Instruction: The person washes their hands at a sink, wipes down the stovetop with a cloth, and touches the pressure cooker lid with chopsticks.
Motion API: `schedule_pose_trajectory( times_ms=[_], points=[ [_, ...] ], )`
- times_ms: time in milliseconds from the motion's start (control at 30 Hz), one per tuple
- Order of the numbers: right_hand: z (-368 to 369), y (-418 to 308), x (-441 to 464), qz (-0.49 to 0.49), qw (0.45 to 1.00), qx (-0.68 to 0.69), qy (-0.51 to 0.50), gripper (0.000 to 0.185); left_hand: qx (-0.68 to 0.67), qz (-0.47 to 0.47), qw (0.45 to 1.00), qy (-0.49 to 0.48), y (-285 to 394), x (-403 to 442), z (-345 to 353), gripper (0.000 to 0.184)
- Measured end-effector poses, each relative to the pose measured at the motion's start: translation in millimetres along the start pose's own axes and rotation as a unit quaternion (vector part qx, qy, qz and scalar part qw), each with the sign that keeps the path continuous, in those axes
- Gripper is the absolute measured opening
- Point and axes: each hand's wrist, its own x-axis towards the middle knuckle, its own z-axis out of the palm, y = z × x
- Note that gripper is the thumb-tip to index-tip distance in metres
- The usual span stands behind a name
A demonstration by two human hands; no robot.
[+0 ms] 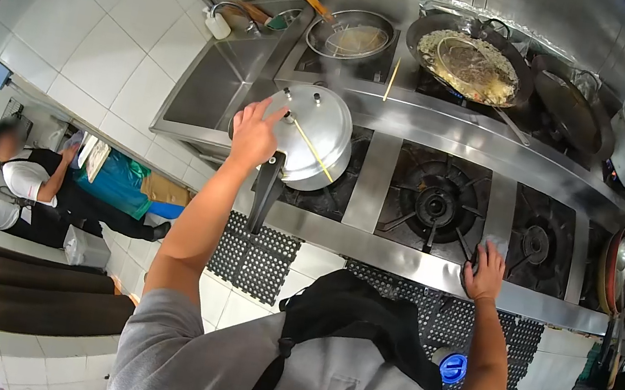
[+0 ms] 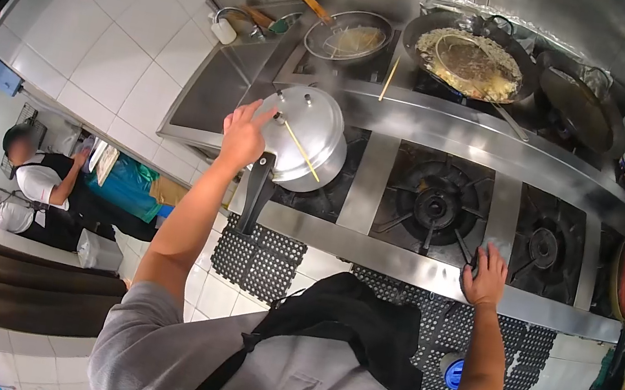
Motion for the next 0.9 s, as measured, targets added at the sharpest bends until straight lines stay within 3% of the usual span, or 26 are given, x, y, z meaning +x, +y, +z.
schedule_pose_trajectory(
  times_ms=[267,533,900],
  points=[
    [2,6,-1,-0.008,1.000,0.013,0.002,0.053,-0.009,-0.039,0.999,0.007,16,-5,0,0.060],
    [3,10,-3,-0.014,1.000,0.025,0.009,0.053,-0.050,-0.130,0.984,-0.108,23,1,-3,0.065],
    [1,11,-4,-0.024,0.999,0.031,0.038,0.052,-0.066,-0.162,0.977,-0.122,23,8,0,0.062]
  ],
)
